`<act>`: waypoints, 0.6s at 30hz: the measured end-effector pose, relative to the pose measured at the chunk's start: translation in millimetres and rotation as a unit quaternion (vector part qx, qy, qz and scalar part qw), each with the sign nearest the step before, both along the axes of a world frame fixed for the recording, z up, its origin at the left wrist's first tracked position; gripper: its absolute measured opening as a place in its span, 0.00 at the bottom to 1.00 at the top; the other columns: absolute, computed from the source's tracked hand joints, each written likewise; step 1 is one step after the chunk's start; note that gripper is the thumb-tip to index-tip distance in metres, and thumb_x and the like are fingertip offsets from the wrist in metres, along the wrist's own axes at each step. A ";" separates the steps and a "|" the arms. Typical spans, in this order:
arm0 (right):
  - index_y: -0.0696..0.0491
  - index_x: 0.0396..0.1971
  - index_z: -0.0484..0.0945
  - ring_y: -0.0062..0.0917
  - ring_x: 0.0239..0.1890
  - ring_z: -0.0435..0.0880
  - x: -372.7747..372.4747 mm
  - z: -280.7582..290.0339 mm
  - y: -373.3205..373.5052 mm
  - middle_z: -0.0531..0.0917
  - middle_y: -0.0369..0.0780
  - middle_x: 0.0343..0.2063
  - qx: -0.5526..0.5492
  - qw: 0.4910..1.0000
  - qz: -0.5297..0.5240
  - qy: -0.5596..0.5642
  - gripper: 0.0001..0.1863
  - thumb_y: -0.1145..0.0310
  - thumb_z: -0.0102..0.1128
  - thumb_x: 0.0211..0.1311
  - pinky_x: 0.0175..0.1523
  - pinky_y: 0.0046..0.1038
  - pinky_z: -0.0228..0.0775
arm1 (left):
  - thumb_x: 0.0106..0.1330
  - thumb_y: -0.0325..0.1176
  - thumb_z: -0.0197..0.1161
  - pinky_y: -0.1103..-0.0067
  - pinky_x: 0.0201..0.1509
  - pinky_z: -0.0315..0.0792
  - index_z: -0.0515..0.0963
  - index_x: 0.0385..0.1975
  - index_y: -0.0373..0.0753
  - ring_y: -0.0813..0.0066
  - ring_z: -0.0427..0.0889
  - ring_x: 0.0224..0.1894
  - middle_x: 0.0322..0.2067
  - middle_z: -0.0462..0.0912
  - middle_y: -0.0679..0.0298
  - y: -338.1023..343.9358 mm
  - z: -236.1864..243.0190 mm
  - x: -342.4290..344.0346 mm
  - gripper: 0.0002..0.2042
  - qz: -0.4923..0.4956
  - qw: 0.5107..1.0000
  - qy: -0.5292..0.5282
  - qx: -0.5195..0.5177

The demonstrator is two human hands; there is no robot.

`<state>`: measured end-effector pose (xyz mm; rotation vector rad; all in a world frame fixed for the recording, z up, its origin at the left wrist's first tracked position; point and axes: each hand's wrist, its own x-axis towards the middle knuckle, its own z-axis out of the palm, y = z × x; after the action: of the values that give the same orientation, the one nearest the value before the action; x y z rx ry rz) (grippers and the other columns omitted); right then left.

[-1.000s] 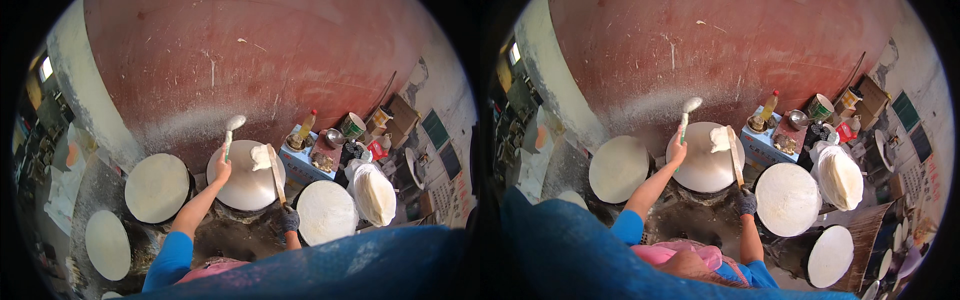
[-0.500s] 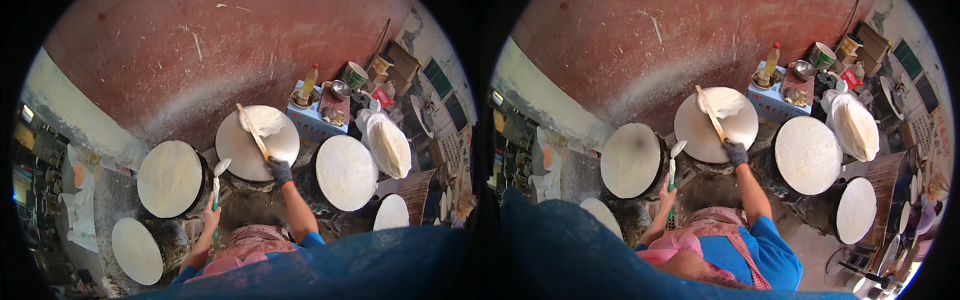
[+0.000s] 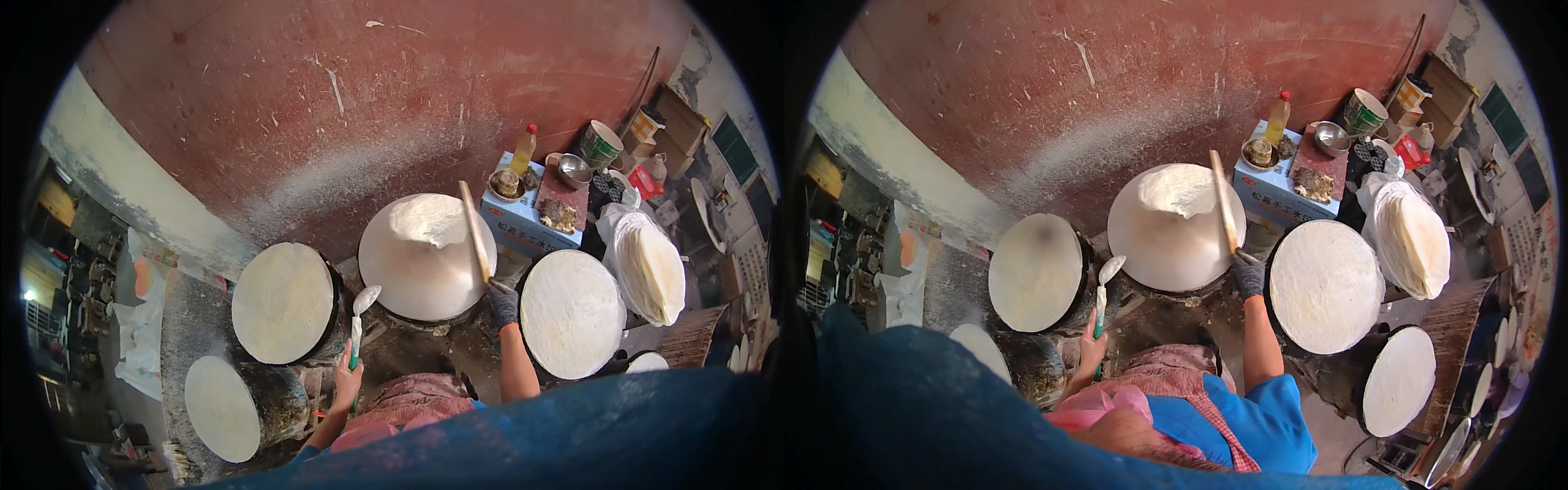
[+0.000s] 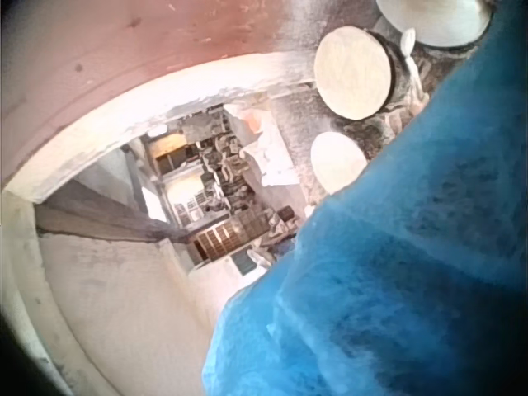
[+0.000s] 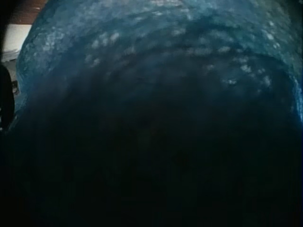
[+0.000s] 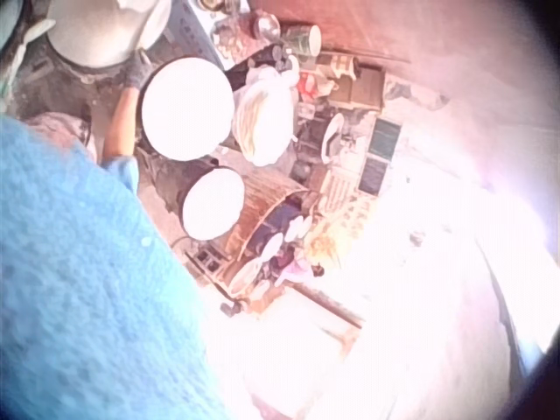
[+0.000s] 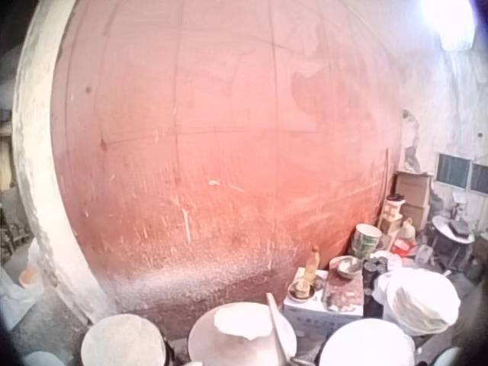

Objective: The person scoops batter from a large metal bowl and pours it onto multiple hot griddles. They use a wooden spreader to spread the batter into thin circular crepes, then flip and remove the cooked crepes, stacking them on a nearby surface.

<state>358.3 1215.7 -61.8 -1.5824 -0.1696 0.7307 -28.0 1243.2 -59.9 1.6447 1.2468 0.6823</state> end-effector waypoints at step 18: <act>0.57 0.35 0.83 0.13 0.23 0.73 66.4 -16.3 10.8 0.81 0.32 0.23 -0.022 0.969 0.241 -0.042 0.11 0.69 0.65 0.52 0.31 0.22 0.69 | 0.57 0.21 0.55 0.81 0.10 0.52 0.55 0.65 0.47 0.83 0.58 0.08 0.11 0.60 0.72 -53.0 29.7 6.3 0.34 0.158 0.945 -0.132 -0.253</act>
<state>424.7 1226.5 -78.1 -1.6325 -0.6202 1.0476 -21.7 1190.2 -30.3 0.9120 1.3602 0.6775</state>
